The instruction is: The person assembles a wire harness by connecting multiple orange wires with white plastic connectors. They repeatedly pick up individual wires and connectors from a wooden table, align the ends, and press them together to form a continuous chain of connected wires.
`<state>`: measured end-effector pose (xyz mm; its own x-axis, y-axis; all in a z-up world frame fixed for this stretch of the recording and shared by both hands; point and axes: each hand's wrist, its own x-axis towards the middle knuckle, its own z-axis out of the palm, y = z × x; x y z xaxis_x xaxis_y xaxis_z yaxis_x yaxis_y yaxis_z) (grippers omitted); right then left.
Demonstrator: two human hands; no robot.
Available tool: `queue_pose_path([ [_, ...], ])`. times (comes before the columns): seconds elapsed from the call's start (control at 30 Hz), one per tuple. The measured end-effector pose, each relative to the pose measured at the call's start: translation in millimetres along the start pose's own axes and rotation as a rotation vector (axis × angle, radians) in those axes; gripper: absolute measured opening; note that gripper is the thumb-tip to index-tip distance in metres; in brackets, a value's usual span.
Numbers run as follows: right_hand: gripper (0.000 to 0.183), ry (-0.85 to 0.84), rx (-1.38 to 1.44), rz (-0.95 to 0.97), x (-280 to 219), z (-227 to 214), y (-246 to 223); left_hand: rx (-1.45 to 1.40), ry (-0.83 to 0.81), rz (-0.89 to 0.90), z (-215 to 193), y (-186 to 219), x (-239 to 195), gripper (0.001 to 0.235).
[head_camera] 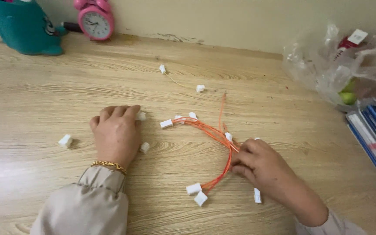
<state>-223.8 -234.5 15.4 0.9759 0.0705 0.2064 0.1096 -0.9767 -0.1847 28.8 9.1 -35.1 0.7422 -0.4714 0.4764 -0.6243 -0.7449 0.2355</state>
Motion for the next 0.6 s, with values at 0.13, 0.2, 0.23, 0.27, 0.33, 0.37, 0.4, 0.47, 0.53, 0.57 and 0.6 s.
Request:
queue_pose_path([
  [0.13,0.011,-0.007,0.082,0.179,26,-28,1,0.009,-0.011,-0.028,9,-2,-2,0.030],
  [0.2,0.012,-0.026,0.103,0.333,39,-42,0,0.052,-0.002,-0.038,11,-2,-3,0.031],
  [0.23,0.013,-0.031,0.142,0.344,47,-47,-2,0.040,-0.026,-0.045,9,-1,-2,0.031],
  [0.27,0.013,-0.036,0.182,0.351,55,-52,-5,0.030,-0.048,-0.054,6,-1,-2,0.031],
  [0.33,0.012,-0.041,0.210,0.326,66,-51,-9,0.029,-0.057,-0.066,9,-2,-1,0.031],
  [0.37,0.012,-0.051,0.243,0.306,72,-50,-11,0.028,-0.074,-0.076,11,-2,0,0.031],
  [0.4,0.012,-0.049,0.242,0.302,75,-48,-17,0.029,-0.071,-0.077,9,-2,0,0.031],
  [0.47,0.014,-0.163,0.302,0.367,80,-43,-28,0.032,-0.088,-0.077,8,-1,0,0.030],
  [0.53,0.016,-0.159,0.319,0.392,82,-42,-27,0.030,-0.086,-0.080,8,0,0,0.030],
  [0.57,0.018,-0.155,0.337,0.418,82,-41,-26,0.028,-0.085,-0.083,8,0,0,0.030],
  [0.6,0.018,-0.158,0.339,0.420,82,-47,-23,0.028,-0.089,-0.083,7,0,0,0.030],
])
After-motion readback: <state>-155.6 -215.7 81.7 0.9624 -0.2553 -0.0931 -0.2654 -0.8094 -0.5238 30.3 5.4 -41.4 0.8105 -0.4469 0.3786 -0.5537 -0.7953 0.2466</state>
